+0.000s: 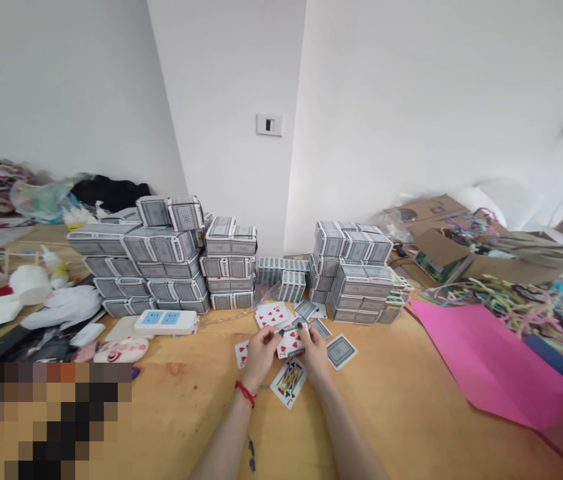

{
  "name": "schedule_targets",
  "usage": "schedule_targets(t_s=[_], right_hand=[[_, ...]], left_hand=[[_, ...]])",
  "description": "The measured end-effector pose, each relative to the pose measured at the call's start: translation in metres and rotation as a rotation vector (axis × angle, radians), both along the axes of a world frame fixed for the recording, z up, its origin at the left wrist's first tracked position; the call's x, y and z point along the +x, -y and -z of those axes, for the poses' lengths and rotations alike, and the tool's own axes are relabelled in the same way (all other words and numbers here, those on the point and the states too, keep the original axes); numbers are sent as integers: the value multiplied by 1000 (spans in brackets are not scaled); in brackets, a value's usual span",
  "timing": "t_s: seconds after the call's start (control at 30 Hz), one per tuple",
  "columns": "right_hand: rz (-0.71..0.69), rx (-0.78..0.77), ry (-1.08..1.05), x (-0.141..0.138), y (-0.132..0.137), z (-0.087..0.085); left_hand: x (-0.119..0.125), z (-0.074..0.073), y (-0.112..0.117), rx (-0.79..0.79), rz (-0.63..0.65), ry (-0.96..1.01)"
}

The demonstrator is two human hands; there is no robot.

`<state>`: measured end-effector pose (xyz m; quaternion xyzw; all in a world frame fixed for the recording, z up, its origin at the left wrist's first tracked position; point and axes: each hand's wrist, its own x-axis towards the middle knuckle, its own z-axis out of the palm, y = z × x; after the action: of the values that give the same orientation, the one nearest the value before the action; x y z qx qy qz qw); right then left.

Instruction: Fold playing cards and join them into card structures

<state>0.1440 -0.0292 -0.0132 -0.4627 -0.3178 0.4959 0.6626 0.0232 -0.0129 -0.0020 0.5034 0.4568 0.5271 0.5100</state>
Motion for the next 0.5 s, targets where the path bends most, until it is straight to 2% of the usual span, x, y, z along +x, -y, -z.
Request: schedule_targets(t_s=[0.1,0.23,0.5], right_hand=[[-60,20,-85,2,-1,-2],[-152,42,-71,3,1,-4],[-6,35,-96,6,-7,3]], left_hand=[[0,-1,-1,-44,-38,80],[0,-3,-3,-56,-121,193],[1,3,2,-2,126,111]])
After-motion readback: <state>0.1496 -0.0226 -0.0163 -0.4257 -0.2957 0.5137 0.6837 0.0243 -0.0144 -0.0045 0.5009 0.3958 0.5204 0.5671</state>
